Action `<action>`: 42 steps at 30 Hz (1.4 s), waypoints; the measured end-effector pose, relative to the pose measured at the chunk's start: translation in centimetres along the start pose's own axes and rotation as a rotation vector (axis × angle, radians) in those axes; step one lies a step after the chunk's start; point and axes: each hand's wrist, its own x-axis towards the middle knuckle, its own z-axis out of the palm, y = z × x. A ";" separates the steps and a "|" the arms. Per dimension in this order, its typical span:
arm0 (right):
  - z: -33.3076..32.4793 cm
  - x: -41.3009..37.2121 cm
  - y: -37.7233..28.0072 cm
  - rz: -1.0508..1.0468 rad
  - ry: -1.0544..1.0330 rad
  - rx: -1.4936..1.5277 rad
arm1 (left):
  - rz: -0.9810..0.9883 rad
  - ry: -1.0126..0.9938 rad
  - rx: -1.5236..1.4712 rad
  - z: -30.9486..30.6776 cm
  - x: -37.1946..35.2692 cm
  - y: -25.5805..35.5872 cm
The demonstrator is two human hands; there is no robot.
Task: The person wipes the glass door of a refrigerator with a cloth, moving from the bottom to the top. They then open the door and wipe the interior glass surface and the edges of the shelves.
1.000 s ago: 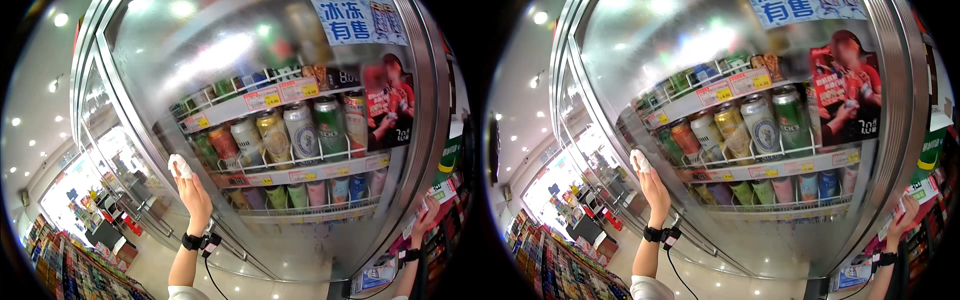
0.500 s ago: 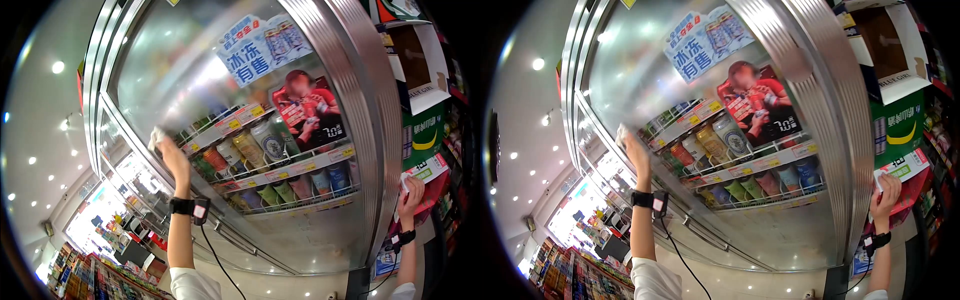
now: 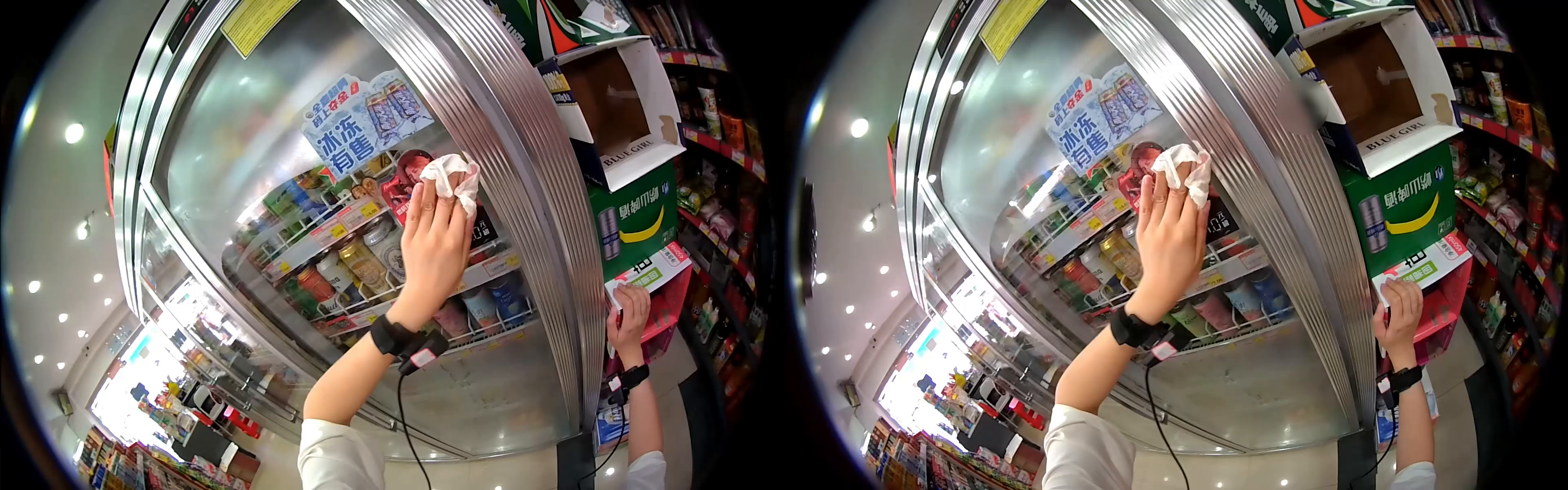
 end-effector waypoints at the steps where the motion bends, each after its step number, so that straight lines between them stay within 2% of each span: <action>1: 0.1 0.0 0.0 0.000 0.005 -0.008 | 0.031 -0.031 0.038 -0.2 -0.3 -0.8; 5: 0.2 -0.1 0.1 -0.008 0.004 -0.020 | -0.017 0.011 0.269 -2.3 -2.6 -6.2; 7: 0.4 -0.2 0.0 -0.003 0.003 -0.023 | -0.102 0.044 0.336 -4.2 -4.8 -10.1; 13: 0.6 -0.3 0.0 0.007 0.026 -0.027 | -0.499 0.023 0.564 -9.5 -16.8 -23.2; 15: 0.8 -0.4 0.3 0.003 0.026 -0.028 | -0.650 0.132 0.467 -10.3 -21.1 -26.2; 16: 0.7 -0.3 0.2 0.001 0.028 -0.029 | -0.711 0.154 0.354 -10.7 -22.4 -26.6; 20: 1.1 -0.8 0.8 -0.014 0.029 -0.031 | -0.696 0.168 0.342 -10.8 -23.1 -26.8; 24: 0.8 -0.7 0.5 -0.010 0.020 -0.063 | -0.916 0.257 0.258 -9.9 -19.8 -27.3; 25: 0.6 -0.7 0.3 -0.007 0.007 -0.049 | -0.985 0.233 0.110 -10.5 -17.8 -26.9; 29: 0.7 -0.7 0.5 -0.006 0.020 -0.040 | -0.605 0.294 0.221 -9.6 -9.5 -25.0; 31: 0.4 -0.3 0.0 0.004 0.014 -0.009 | -0.482 0.183 0.412 -8.6 -5.0 -21.5; 33: 0.3 0.0 -0.4 0.010 0.041 -0.007 | -0.311 0.219 0.463 -6.4 -1.9 -17.8; 37: 0.1 0.2 -0.7 0.015 0.037 -0.015 | -0.165 0.259 0.158 -4.4 2.7 -10.3; 41: -0.1 0.4 -1.0 0.025 0.032 -0.018 | 0.026 0.245 0.018 -0.9 3.8 -5.4; 42: -0.2 0.4 -1.1 0.027 0.030 -0.017 | 0.046 0.184 0.005 -0.4 3.8 -4.2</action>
